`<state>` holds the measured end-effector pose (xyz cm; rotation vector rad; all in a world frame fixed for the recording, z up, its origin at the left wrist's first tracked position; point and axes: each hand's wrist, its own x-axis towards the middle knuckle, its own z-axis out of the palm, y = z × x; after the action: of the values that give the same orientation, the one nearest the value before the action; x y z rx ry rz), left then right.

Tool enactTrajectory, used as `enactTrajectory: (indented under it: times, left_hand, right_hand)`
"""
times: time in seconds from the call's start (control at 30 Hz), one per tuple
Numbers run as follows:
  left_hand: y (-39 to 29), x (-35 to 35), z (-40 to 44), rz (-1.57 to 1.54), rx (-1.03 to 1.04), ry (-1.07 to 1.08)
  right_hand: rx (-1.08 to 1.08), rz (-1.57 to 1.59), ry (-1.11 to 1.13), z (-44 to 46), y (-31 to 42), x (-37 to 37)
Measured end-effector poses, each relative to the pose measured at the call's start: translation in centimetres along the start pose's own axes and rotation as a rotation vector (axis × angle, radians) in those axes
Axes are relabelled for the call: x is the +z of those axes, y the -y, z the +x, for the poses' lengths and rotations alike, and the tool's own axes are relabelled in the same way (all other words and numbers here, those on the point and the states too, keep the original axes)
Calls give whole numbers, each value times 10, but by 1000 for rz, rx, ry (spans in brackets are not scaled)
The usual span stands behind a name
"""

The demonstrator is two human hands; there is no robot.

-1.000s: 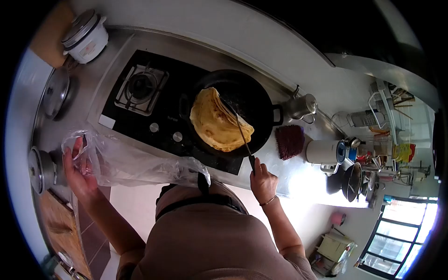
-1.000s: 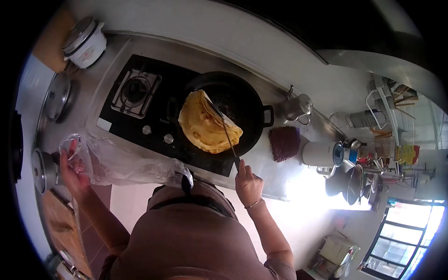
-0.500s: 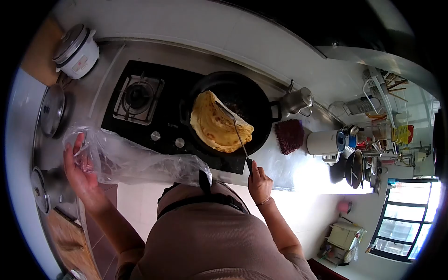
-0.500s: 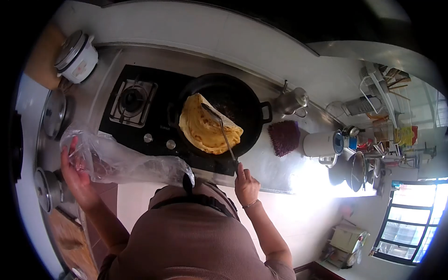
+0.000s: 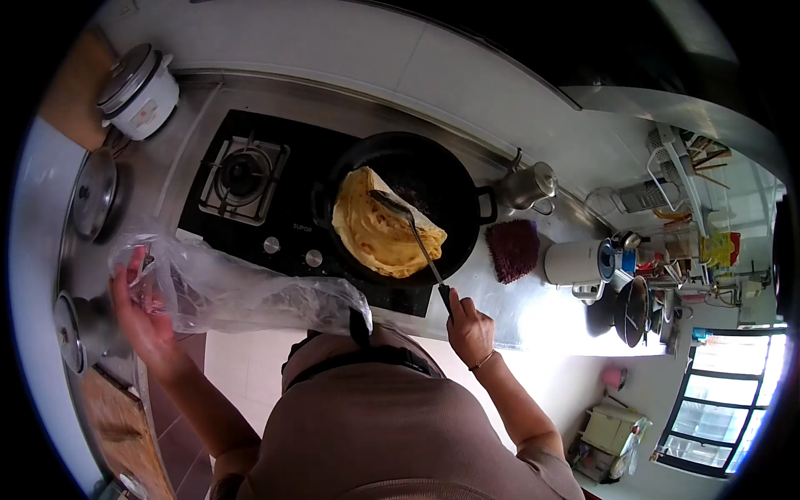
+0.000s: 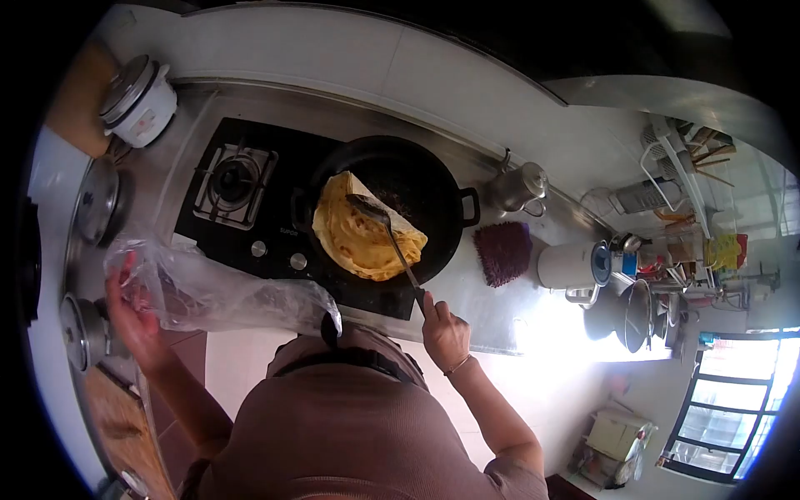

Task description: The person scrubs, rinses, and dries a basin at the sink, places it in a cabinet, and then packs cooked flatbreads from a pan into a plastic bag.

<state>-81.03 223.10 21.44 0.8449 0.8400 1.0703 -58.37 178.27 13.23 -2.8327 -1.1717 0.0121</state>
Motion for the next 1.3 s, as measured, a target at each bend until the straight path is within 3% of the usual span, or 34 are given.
enactTrajectory:
  times: [0.13,0.3,0.43,0.5,0.67,0.77,0.83,0.87,0.93,0.97,1.03,1.07,1.1,1.17,1.3]
  left_hand:
    - [-9,-2,-3,44,47,85]
    - [-5,35,-25,89,108,-42]
    - [4,38,-38,82,89,15]
    - [8,49,-49,114,89,-101]
    - [7,41,-64,71,101,-43]
    - [6,34,-69,37,109,-52]
    - [6,30,-72,19,113,-46]
    - [5,29,-74,13,123,-64]
    - [4,25,-77,7,131,-87]
    - [5,22,-80,7,125,-114]
    - [6,21,-85,4,115,-156]
    - [5,26,-90,44,124,-225]
    - [6,28,-93,85,133,-293]
    - [8,0,-91,47,87,-242]
    - [5,-23,-98,77,73,-250]
  right_hand:
    - [15,100,-47,7,-14,-6]
    - [13,122,-28,19,-37,-20]
    - [-2,230,-8,27,-53,-25]
    - [-36,333,-89,35,-71,-25]
    - [-48,406,-13,62,-105,-37]
    - [-179,386,-51,90,-139,-40]
    - [-55,434,94,118,-152,-52]
    - [-61,434,97,132,-153,-49]
    - [34,29,206,153,-152,-36]
    - [23,24,205,163,-151,-29]
    - [-144,-220,109,180,-134,-26]
    - [-98,-252,270,192,-116,-32]
    - [-107,-255,273,203,-110,-19]
    - [-95,53,267,224,-106,18]
    - [-175,121,249,262,-81,55]
